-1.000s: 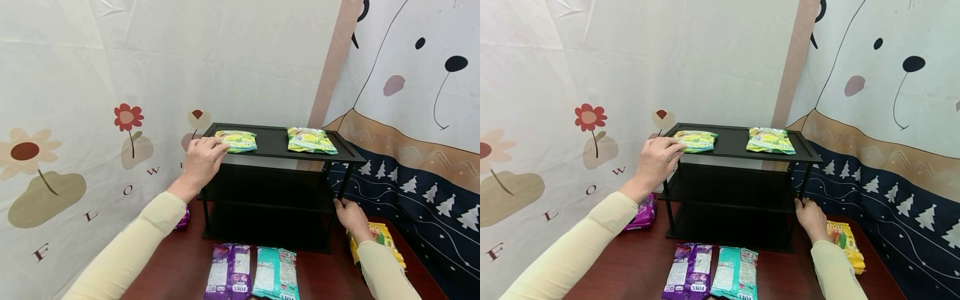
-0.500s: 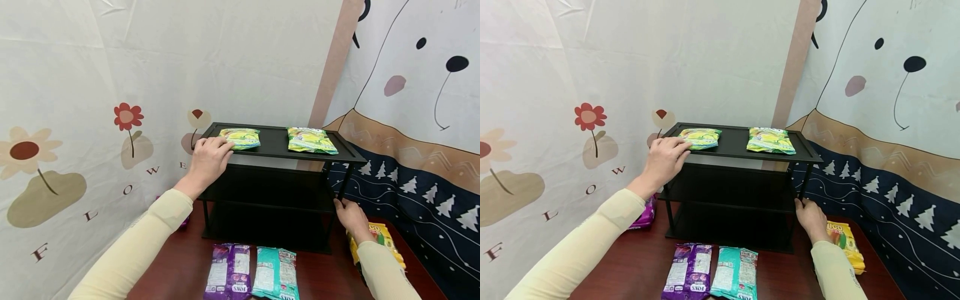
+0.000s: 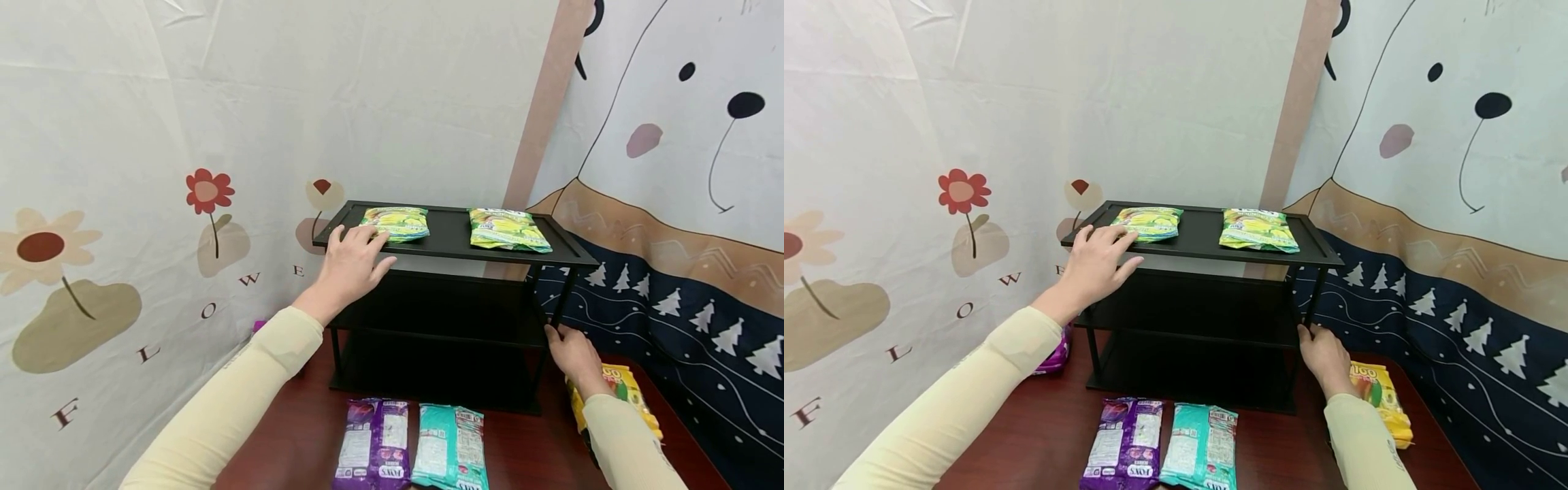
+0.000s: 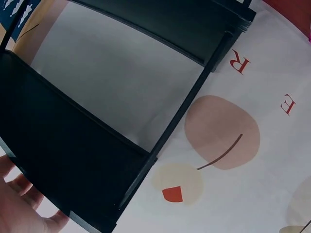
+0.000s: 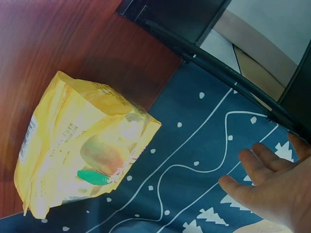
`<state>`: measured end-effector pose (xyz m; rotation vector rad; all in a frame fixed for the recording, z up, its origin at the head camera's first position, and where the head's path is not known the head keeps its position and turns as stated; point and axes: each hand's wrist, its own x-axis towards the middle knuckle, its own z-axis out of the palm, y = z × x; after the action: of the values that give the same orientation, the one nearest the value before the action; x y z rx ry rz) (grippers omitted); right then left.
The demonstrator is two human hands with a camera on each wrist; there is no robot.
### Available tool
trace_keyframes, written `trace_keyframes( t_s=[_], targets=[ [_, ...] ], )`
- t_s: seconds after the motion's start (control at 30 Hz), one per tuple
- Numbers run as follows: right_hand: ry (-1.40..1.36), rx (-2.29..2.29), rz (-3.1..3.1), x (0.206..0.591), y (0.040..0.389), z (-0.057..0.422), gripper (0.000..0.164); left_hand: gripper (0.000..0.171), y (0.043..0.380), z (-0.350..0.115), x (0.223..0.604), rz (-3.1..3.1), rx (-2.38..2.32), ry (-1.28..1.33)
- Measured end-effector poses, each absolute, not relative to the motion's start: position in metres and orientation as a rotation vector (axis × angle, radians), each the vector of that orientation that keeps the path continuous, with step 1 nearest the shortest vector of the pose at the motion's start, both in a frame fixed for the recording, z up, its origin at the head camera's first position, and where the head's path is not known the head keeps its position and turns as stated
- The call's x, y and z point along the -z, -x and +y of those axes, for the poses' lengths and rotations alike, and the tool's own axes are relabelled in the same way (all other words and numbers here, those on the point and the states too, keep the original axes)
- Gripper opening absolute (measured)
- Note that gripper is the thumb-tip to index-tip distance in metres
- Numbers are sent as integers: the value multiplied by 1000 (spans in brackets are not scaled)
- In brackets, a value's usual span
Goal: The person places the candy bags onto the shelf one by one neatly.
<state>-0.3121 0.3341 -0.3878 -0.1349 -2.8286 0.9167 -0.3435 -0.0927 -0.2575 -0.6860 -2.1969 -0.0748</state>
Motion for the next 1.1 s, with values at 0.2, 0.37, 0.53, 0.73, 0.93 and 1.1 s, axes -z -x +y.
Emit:
trace_keyframes(
  t_s=[0.2,0.37,0.53,0.73,0.93,1.1],
  targets=[
    [146,-909,-2838,389,313,335,69,50,343,-89,256,-2269,71,674],
    [152,-917,-2833,389,312,334,70,53,343,-88,254,-2307,45,662],
    [149,-923,-2826,388,311,333,67,55,344,-87,251,-2337,27,664],
    [141,-922,-2825,387,311,333,66,59,344,-85,248,-2408,18,652],
    [133,-914,-2812,387,311,333,64,62,344,-85,246,-2438,-1,643],
    [145,-913,-2822,386,310,333,67,66,343,-85,244,-2469,-8,645]
  ],
)
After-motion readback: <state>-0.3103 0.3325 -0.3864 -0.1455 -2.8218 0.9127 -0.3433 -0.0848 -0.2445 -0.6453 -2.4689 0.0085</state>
